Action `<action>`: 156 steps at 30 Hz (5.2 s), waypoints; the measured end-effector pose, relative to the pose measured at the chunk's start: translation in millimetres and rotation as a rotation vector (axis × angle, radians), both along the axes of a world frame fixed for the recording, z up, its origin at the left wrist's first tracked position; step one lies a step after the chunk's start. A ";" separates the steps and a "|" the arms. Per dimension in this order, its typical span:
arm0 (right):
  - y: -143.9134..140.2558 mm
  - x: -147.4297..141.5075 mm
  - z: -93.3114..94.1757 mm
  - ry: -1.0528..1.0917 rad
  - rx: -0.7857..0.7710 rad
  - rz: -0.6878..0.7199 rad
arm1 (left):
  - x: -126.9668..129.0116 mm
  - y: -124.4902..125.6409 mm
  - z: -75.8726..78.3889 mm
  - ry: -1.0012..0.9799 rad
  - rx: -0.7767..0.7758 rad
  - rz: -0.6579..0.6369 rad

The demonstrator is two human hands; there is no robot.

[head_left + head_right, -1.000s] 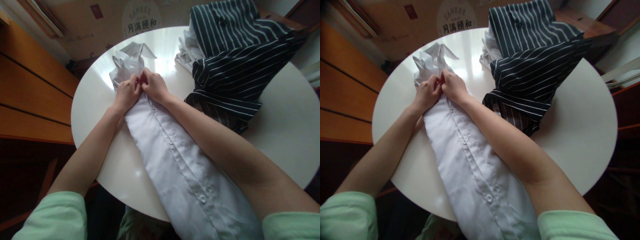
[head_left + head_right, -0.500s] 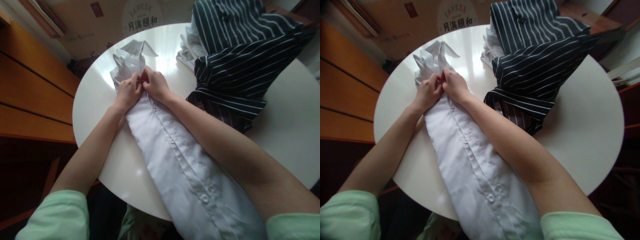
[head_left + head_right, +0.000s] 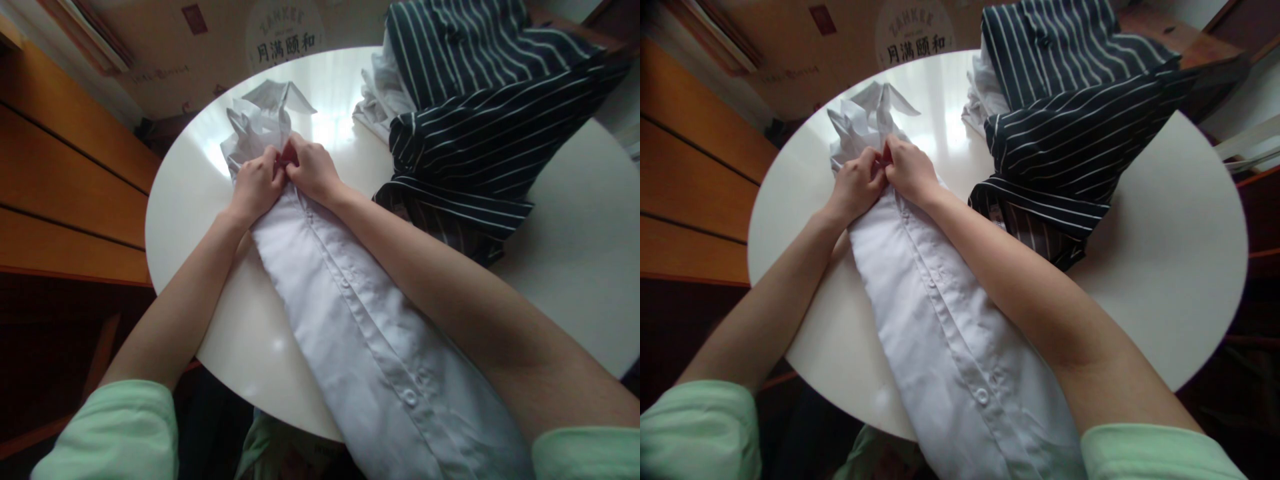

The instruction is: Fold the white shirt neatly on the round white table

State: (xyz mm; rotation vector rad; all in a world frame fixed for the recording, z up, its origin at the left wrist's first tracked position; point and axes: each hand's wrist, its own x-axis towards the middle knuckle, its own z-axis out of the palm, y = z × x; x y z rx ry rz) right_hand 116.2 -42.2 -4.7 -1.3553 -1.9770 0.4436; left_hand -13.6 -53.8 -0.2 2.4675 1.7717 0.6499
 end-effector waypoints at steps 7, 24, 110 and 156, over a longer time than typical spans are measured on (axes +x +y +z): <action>-3.9 0.2 4.0 -0.018 -0.019 -0.007 | -0.8 0.7 -1.1 -0.010 0.006 -0.001; -3.9 -0.2 3.4 -0.016 -0.015 -0.011 | 0.7 -1.2 0.7 -0.019 0.006 0.005; -6.3 0.5 7.7 0.008 -0.024 -0.012 | -1.5 1.8 -2.3 -0.045 0.025 -0.017; -5.2 0.4 10.2 0.011 -0.011 0.010 | -1.2 -0.8 -0.2 -0.081 -0.012 0.016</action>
